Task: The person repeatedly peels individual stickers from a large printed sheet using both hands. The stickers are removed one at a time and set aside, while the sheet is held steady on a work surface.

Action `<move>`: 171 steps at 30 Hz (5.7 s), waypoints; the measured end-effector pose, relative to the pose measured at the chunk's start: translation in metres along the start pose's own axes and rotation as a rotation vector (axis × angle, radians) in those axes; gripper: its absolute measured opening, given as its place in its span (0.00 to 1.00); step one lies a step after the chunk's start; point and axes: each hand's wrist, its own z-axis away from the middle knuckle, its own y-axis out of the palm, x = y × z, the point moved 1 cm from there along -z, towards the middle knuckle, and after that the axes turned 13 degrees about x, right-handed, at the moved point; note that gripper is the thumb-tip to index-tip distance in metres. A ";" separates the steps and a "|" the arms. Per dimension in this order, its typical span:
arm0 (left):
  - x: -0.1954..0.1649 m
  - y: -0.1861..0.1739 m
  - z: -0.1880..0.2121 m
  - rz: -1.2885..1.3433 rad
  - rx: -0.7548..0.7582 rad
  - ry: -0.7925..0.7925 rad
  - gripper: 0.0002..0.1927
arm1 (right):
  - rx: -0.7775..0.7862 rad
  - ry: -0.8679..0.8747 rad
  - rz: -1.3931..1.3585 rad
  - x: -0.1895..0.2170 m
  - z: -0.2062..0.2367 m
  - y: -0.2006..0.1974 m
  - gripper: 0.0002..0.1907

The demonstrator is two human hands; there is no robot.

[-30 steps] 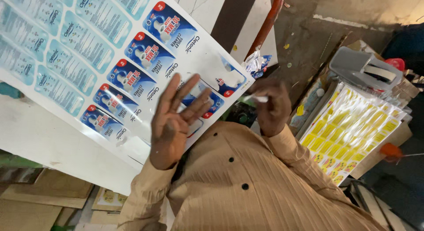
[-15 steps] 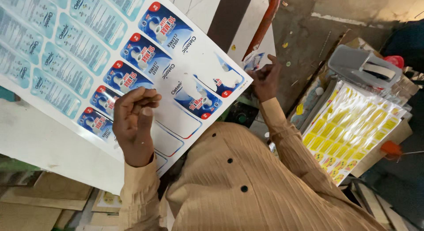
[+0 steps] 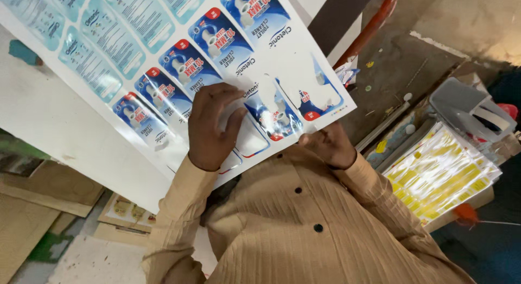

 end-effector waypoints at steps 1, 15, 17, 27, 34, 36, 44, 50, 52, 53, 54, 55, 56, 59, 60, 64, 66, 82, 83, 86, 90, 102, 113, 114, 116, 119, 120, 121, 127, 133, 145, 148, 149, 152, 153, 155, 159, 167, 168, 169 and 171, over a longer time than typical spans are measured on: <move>0.000 -0.001 0.001 -0.017 0.003 0.012 0.19 | 0.060 0.041 -0.061 0.003 -0.004 0.005 0.22; -0.020 -0.002 0.004 -0.195 0.133 0.302 0.18 | -0.049 0.243 -0.813 0.019 -0.014 0.025 0.22; -0.020 0.002 0.000 -0.154 0.123 0.322 0.18 | 0.014 0.172 -0.689 0.017 -0.012 0.024 0.21; -0.012 -0.015 -0.019 -0.253 0.129 0.430 0.18 | -0.224 0.099 -1.076 -0.004 0.001 0.029 0.20; 0.020 -0.019 -0.078 -0.144 0.305 0.639 0.21 | -0.388 -0.099 -1.048 0.014 -0.020 0.023 0.21; 0.026 -0.019 -0.090 -0.114 0.332 0.671 0.25 | -0.443 -0.135 -0.961 0.027 -0.027 0.022 0.23; 0.015 -0.014 -0.099 -0.056 0.315 0.571 0.33 | -0.369 0.098 -0.776 0.053 -0.042 0.016 0.22; -0.007 -0.004 -0.096 -0.066 0.222 0.721 0.18 | -0.355 0.026 -0.894 0.044 -0.044 0.015 0.22; -0.014 -0.004 -0.095 -0.156 0.234 0.802 0.14 | -0.318 0.034 -0.874 0.041 -0.040 0.017 0.22; -0.016 -0.005 -0.094 -0.198 0.242 0.845 0.12 | -0.305 0.054 -0.860 0.040 -0.036 0.018 0.21; -0.019 -0.005 -0.093 -0.215 0.259 0.848 0.12 | -0.295 0.073 -0.847 0.038 -0.032 0.019 0.21; -0.022 -0.007 -0.092 -0.231 0.278 0.851 0.11 | -0.281 0.111 -0.709 0.037 -0.029 0.018 0.20; -0.024 -0.007 -0.092 -0.247 0.299 0.854 0.11 | -0.266 0.150 -0.572 0.034 -0.024 0.018 0.18; -0.029 -0.011 -0.095 -0.357 0.308 0.943 0.10 | -0.221 0.195 -0.372 0.027 -0.016 0.017 0.17; -0.031 -0.012 -0.095 -0.372 0.297 0.954 0.10 | -0.204 0.198 -0.339 0.024 -0.014 0.017 0.17; -0.037 -0.014 -0.092 -0.437 0.277 0.984 0.06 | -0.200 0.187 -0.167 0.016 -0.011 0.018 0.15; -0.038 -0.013 -0.091 -0.464 0.274 0.994 0.05 | -0.200 0.175 -0.284 0.014 -0.010 0.019 0.16; 0.020 0.017 -0.077 -0.440 0.264 0.708 0.12 | 0.328 0.066 0.253 0.070 -0.026 0.014 0.11; 0.023 0.020 -0.075 -0.415 0.256 0.706 0.12 | 0.223 -0.009 0.348 0.079 -0.028 0.012 0.10; 0.028 0.032 -0.072 -0.401 0.169 0.665 0.18 | -0.152 -0.186 0.868 0.096 -0.046 0.009 0.16; 0.032 0.035 -0.072 -0.384 0.067 0.524 0.22 | -0.181 -0.129 1.113 0.088 -0.084 -0.008 0.25; 0.047 0.012 -0.066 0.238 -0.157 0.209 0.06 | -0.152 -0.115 1.112 0.089 -0.106 -0.013 0.13; 0.039 0.005 -0.070 0.146 -0.130 0.235 0.07 | -0.050 -0.077 0.827 0.093 -0.100 -0.033 0.10; 0.039 0.005 -0.071 0.135 -0.129 0.223 0.07 | -0.050 -0.100 0.843 0.093 -0.099 -0.034 0.11; 0.038 0.007 -0.071 0.114 -0.120 0.197 0.08 | -0.042 -0.099 0.831 0.092 -0.098 -0.036 0.11; 0.033 0.007 -0.073 0.082 -0.114 0.279 0.09 | -0.023 -0.077 0.765 0.091 -0.095 -0.039 0.11; 0.031 0.007 -0.073 0.078 -0.101 0.252 0.09 | -0.022 -0.099 0.753 0.091 -0.095 -0.040 0.11; 0.029 0.007 -0.074 0.074 -0.089 0.225 0.09 | -0.021 -0.120 0.741 0.092 -0.094 -0.041 0.11; 0.004 0.004 -0.067 -0.036 0.110 0.271 0.29 | -0.003 -0.055 0.717 0.091 -0.094 -0.042 0.12; -0.004 0.016 -0.068 0.000 0.168 0.300 0.33 | -0.027 -0.179 0.663 0.090 -0.092 -0.046 0.04; 0.006 0.035 -0.077 0.241 -0.001 0.208 0.11 | -0.082 -0.196 0.755 0.093 -0.091 -0.042 0.12; 0.002 0.035 -0.076 0.210 -0.010 0.191 0.12 | -0.062 -0.209 0.787 0.092 -0.089 -0.042 0.16; 0.001 0.034 -0.076 0.191 -0.010 0.179 0.12 | -0.053 -0.223 0.801 0.092 -0.089 -0.042 0.17; -0.001 0.032 -0.078 -0.047 -0.034 0.319 0.13 | -0.025 -0.246 0.847 0.091 -0.086 -0.043 0.20; 0.000 0.031 -0.079 -0.057 -0.014 0.332 0.13 | -0.017 -0.245 0.866 0.090 -0.085 -0.043 0.21; 0.002 0.029 -0.078 -0.077 0.025 0.354 0.14 | 0.004 -0.236 0.909 0.089 -0.082 -0.042 0.23; 0.009 0.028 -0.075 -0.072 0.076 0.401 0.14 | 0.026 -0.196 0.999 0.085 -0.073 -0.040 0.27; 0.007 -0.005 -0.074 0.041 -0.005 0.328 0.16 | 0.030 -0.157 0.870 0.080 -0.065 -0.045 0.27; 0.003 -0.007 -0.071 0.058 0.008 0.327 0.17 | 0.013 -0.180 0.847 0.081 -0.063 -0.044 0.26; -0.002 -0.009 -0.063 0.075 0.021 0.326 0.18 | -0.004 -0.202 0.824 0.083 -0.061 -0.044 0.25; -0.013 -0.004 -0.043 0.092 0.125 0.328 0.21 | -0.110 -0.174 0.580 0.086 -0.049 -0.038 0.27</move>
